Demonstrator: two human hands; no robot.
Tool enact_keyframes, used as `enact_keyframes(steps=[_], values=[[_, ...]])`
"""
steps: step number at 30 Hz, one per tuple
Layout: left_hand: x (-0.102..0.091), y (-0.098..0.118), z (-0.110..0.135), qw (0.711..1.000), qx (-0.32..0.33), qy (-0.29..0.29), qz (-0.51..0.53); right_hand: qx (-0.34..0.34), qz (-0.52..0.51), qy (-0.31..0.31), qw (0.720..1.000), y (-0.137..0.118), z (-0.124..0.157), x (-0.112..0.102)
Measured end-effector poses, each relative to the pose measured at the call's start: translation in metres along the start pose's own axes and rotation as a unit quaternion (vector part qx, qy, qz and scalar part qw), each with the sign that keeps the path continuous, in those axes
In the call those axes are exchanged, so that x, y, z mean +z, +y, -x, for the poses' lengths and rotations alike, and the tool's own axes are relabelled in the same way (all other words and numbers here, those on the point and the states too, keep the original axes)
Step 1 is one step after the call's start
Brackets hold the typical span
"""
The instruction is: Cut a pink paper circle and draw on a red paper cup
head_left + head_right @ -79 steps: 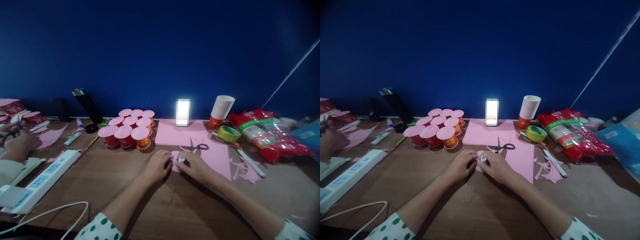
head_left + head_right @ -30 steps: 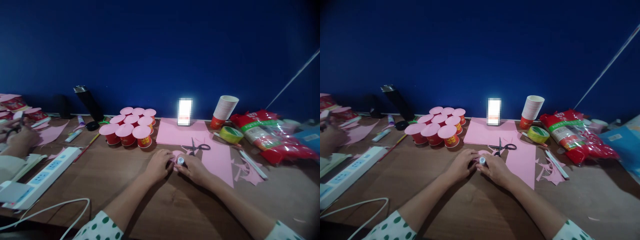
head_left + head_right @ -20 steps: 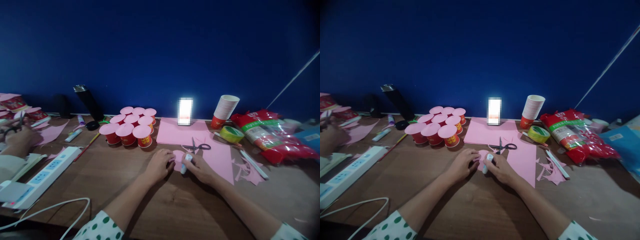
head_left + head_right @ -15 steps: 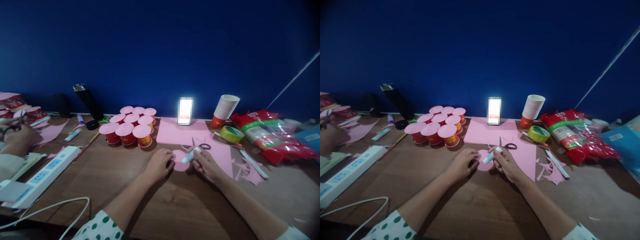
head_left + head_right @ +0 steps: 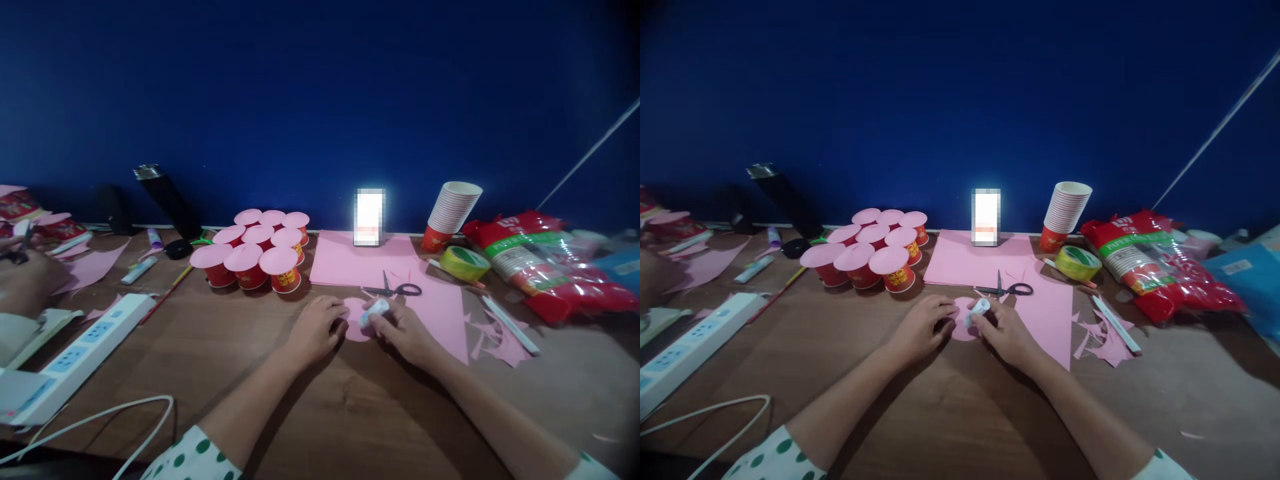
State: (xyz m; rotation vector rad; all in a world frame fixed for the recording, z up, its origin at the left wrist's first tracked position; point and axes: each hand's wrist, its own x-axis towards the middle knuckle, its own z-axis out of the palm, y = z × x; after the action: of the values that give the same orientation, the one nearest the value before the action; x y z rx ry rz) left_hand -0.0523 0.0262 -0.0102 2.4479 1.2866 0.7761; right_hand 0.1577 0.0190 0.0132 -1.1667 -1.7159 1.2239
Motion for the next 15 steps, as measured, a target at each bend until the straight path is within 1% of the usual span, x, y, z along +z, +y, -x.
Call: enact_keyframes(steps=[2,5,15], values=[[0.0,-0.0005,-0.0003,1.0,0.002,0.0,-0.002,-0.045,0.096,-0.017,0.994,-0.0004,0.001,0.0018],[0.0,-0.0008,-0.0006,1.0,0.011,-0.002,-0.003,-0.086,0.166,-0.024,0.982,0.0009,0.0011,0.0027],[0.0009,0.0001,-0.0006,1.0,0.012,0.008,-0.005,-0.098,0.195,-0.023,0.976,0.0046,0.0004,0.0034]])
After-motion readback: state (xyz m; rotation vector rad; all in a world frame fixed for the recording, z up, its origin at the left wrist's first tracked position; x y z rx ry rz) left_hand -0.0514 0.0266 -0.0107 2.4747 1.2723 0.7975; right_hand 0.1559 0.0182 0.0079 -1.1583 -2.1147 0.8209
